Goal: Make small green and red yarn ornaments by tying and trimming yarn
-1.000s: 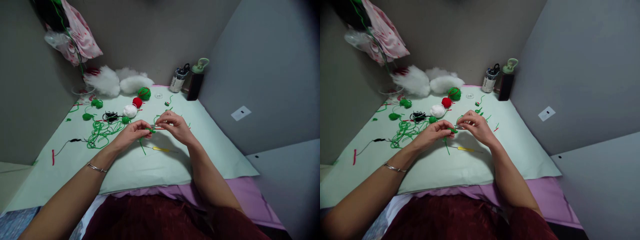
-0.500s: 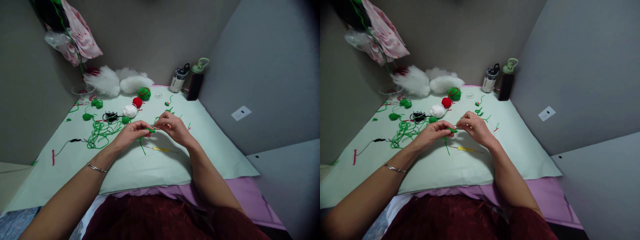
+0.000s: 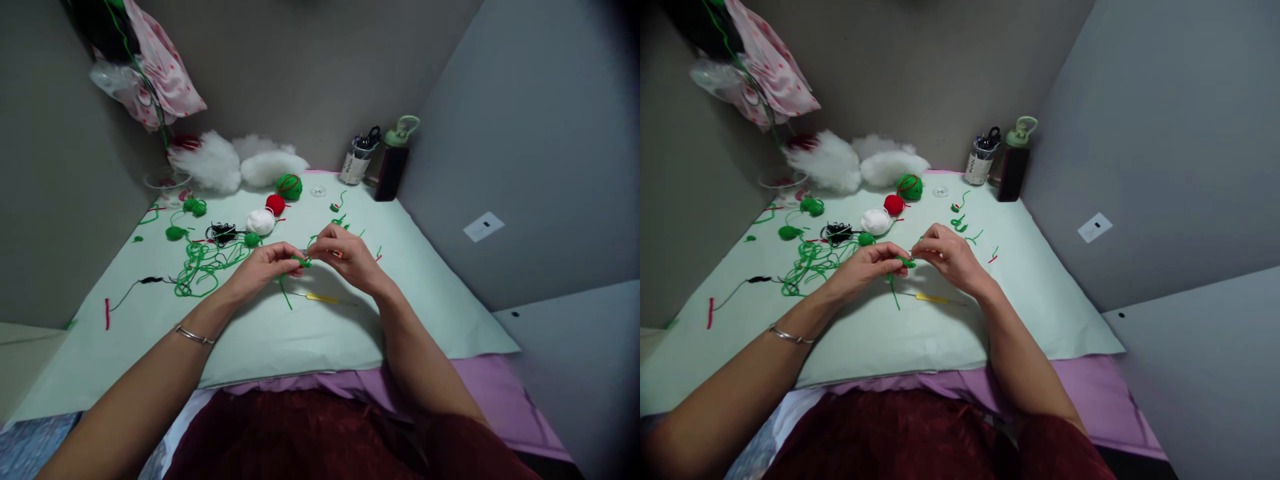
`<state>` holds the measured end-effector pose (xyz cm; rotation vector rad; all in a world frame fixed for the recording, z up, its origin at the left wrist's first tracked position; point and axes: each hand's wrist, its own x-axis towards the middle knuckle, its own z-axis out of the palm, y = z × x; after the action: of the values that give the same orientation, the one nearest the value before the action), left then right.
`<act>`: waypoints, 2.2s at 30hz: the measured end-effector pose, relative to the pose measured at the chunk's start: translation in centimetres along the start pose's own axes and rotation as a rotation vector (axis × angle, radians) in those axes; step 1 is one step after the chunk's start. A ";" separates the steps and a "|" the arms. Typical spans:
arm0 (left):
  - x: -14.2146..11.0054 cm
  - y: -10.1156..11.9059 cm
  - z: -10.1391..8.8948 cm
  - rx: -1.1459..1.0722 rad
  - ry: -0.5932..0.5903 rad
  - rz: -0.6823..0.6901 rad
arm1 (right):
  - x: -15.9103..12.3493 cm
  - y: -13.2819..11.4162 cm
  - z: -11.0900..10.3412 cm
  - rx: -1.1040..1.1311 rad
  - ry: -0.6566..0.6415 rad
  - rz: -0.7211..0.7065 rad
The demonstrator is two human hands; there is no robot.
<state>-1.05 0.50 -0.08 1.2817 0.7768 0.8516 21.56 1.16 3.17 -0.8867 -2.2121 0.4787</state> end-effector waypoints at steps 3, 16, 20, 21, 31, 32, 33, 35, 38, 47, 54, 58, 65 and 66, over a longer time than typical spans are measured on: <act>0.0 0.1 0.0 -0.003 -0.004 0.002 | 0.0 -0.1 0.0 0.028 -0.008 0.010; -0.2 0.4 0.1 -0.025 -0.041 0.042 | 0.0 0.0 -0.3 0.125 -0.031 0.041; -0.2 0.4 0.1 -0.012 -0.042 0.039 | 0.0 -0.2 -0.3 0.117 -0.036 0.042; -0.2 0.4 0.1 -0.011 -0.044 0.035 | 0.1 -0.3 -0.2 0.114 -0.039 0.041; -0.1 0.2 0.2 -0.064 -0.028 0.023 | 0.3 -0.2 0.9 0.037 0.034 0.134; 0.0 0.1 0.1 -0.075 -0.031 0.024 | 0.3 -0.3 0.9 0.021 0.021 0.136; 0.0 0.0 0.1 -0.087 -0.034 0.024 | 0.3 -0.4 1.0 0.017 0.006 0.131; 0.0 -0.1 0.2 -0.104 -0.035 0.015 | 0.3 -0.6 1.0 0.043 -0.022 0.117; 0.2 -0.1 0.3 -0.119 -0.010 -0.008 | 0.2 -1.0 1.0 0.103 -0.063 0.131; 0.6 -1.1 0.4 -0.071 0.013 -0.083 | -0.2 -1.2 1.8 -0.075 -0.143 -0.031; 0.4 -0.9 0.6 0.008 -0.023 -0.114 | 0.1 -2.2 1.2 0.542 0.077 0.167; 0.3 -0.6 0.7 -0.023 -0.023 -0.102 | 0.3 -2.2 0.6 0.871 0.032 0.332; 0.6 -0.8 0.6 -0.072 0.025 -0.140 | 0.9 0.5 -1.8 0.694 0.589 0.242; 0.6 -0.6 0.6 -0.069 0.032 -0.128 | 0.9 0.9 -2.1 0.662 0.609 0.233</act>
<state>-0.18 0.70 -0.65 1.1475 0.8392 0.7910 23.01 2.61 4.54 -0.7834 -1.2795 0.8544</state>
